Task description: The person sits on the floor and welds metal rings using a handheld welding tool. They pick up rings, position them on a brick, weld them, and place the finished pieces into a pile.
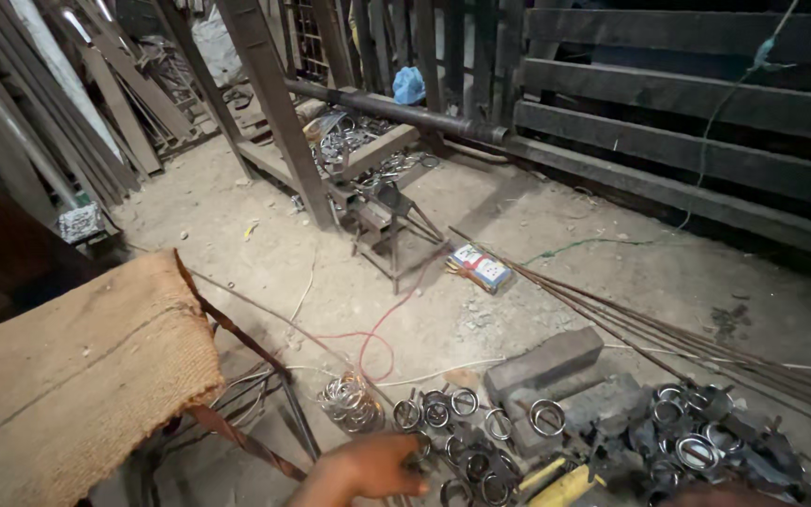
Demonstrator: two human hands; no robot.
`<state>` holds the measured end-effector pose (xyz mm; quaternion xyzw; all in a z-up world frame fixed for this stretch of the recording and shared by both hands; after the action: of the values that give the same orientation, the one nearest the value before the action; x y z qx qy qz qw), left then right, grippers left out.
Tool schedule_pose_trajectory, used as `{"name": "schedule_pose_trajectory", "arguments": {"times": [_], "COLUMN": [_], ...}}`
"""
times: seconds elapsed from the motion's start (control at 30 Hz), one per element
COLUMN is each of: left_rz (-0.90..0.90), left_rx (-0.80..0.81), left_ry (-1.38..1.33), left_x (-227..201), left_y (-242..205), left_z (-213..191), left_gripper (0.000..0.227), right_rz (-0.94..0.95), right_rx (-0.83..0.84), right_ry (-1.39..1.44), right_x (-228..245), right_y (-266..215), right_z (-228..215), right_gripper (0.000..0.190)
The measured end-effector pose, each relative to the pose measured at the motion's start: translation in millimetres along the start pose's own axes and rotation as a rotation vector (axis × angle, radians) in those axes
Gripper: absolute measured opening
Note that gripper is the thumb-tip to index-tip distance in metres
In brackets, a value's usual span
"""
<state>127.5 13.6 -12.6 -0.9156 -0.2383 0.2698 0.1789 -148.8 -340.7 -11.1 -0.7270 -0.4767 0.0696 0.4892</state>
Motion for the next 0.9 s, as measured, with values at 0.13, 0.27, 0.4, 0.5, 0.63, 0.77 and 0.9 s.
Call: {"name": "schedule_pose_trajectory", "arguments": {"times": [0.13, 0.27, 0.4, 0.5, 0.63, 0.77, 0.9], "left_rz": [0.005, 0.025, 0.051, -0.002, -0.04, 0.005, -0.004], "left_rx": [0.041, 0.039, 0.012, 0.048, 0.063, 0.057, 0.074], "left_ry": [0.023, -0.025, -0.058, -0.04, -0.031, -0.045, -0.057], "left_x": [2.0, -2.3, -0.9, 6.3, 6.7, -0.6, -7.8], "left_y": [-3.8, -3.7, -4.7, -8.1, -7.1, -5.7, -10.7], "left_z": [5.5, 11.6, 17.7, 12.8, 8.4, 7.4, 4.2], "left_gripper": [0.063, 0.065, 0.059, 0.058, 0.055, 0.053, 0.051], "right_rz": [0.003, 0.025, 0.061, 0.06, 0.033, 0.1, 0.105], "right_rx": [-0.006, -0.006, 0.007, -0.003, -0.043, -0.02, -0.006], "right_ry": [-0.006, -0.017, -0.031, -0.061, 0.069, 0.068, 0.056], "right_x": [4.7, -1.3, -23.7, -28.7, -15.4, 5.8, 42.9], "right_y": [1.9, 3.0, 6.1, 13.3, 1.7, -41.3, -64.9], "right_z": [0.3, 2.0, 11.5, 9.7, 10.2, 2.3, -4.5], "right_gripper": [0.05, 0.05, 0.049, 0.048, 0.048, 0.053, 0.057]}}
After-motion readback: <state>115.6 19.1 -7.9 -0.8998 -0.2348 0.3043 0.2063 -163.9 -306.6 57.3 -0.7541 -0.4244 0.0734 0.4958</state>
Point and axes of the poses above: each hand's wrist, its own y-axis towards the middle knuckle, its own z-axis out of the palm, x = y × z, the point moved 5 cm from there along y, towards the middle knuckle, and after that the axes turned 2 degrees about y, right-handed, at the moved point
